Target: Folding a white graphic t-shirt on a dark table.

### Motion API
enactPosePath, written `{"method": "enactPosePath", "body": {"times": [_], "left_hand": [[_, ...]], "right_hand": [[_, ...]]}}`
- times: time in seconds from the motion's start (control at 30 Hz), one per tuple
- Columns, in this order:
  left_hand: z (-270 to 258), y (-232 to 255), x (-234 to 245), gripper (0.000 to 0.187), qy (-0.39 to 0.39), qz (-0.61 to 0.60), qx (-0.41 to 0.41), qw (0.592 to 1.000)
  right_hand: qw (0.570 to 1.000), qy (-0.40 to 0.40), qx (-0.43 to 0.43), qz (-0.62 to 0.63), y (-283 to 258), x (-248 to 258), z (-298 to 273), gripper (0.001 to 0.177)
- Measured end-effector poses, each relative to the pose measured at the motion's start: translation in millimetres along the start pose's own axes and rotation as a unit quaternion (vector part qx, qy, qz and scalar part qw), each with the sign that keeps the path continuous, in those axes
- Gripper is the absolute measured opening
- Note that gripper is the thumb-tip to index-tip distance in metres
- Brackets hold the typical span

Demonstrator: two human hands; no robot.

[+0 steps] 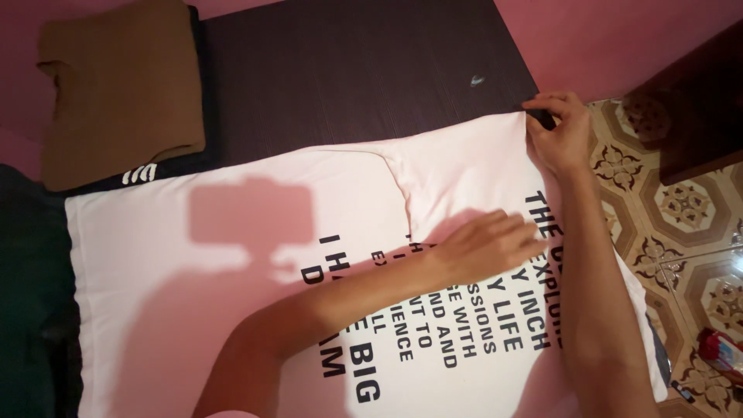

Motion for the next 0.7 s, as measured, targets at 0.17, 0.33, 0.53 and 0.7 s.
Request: {"method": "enactPosePath", "body": {"times": [0.17, 0.33, 0.53, 0.7], "left_hand": [[-17, 21, 21, 0.010, 0.007, -0.013, -0.112, 0.994], [-32, -33, 113, 0.023, 0.004, -0.118, 0.041, 0.992], [-91, -117, 188, 0.027, 0.074, 0.095, 0.128, 0.984], [-106, -133, 197, 0.016, 0.082, 0.085, 0.172, 0.978]], "right_hand": [[0.998, 0.014, 0.055, 0.003, 4, -5, 1, 0.023], [0.999, 0.003, 0.030, -0.014, 2, -2, -1, 0.025], [0.999, -0.003, 0.009, -0.046, -3, 0, -4, 0.021], [1.000, 0.005, 0.017, -0.010, -5, 4, -6, 0.021]]}}
Point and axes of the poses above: each hand's wrist, its own z-axis towards the middle knuckle, its own x-axis out of the back of the hand, y = z × x, the point moved 8 cm from there along z, towards the middle knuckle, and after that the axes turned 14 degrees about -z, right-handed, at the moved point
